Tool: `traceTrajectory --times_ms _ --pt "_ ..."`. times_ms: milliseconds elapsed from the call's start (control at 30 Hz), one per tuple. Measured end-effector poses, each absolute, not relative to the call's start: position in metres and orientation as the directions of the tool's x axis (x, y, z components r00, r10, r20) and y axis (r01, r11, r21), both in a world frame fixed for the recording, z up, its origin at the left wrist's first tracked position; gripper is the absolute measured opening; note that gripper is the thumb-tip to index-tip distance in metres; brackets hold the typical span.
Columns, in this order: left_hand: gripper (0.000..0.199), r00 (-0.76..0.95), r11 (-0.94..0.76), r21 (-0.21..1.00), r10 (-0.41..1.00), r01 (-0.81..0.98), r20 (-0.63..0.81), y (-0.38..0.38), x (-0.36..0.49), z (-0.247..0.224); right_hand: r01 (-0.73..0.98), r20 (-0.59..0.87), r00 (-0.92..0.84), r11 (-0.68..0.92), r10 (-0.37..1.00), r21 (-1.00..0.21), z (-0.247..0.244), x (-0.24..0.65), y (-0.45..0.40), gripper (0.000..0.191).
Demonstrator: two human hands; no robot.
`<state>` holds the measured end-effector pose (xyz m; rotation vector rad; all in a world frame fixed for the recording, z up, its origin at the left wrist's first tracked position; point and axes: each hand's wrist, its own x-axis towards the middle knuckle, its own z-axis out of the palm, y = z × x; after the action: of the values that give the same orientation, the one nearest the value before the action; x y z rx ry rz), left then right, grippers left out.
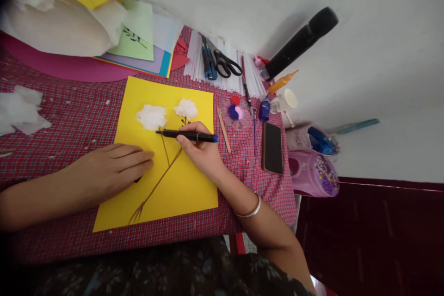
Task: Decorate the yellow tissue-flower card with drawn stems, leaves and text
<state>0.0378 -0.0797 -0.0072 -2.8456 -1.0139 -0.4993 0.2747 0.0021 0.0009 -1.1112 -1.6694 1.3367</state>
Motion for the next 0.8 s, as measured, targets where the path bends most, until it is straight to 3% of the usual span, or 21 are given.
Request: traceTrajectory --times_ms 300,433,633,800 --pt "0.032 0.730 -0.787 0.026 0.584 0.617 0.356 -0.080 0.038 -0.009 0.179 0.025 -0.364 0.096 0.931 -0.979 0.001 0.273 0.002 0.021" --pt "0.031 0.718 -0.774 0.084 0.617 0.627 0.322 -0.080 0.037 -0.007 0.158 0.036 -0.326 0.092 0.945 -0.983 0.004 0.274 0.001 0.022" --pt "0.037 0.733 -0.782 0.048 0.602 0.622 0.315 -0.083 0.032 -0.015 0.069 0.249 0.008 0.248 0.969 -0.966 0.018 0.309 0.032 0.021" --pt "0.046 0.701 -0.782 0.129 0.608 0.610 0.373 -0.085 0.020 -0.046 0.259 0.361 0.298 0.289 0.884 -0.922 0.015 0.369 0.074 0.019"
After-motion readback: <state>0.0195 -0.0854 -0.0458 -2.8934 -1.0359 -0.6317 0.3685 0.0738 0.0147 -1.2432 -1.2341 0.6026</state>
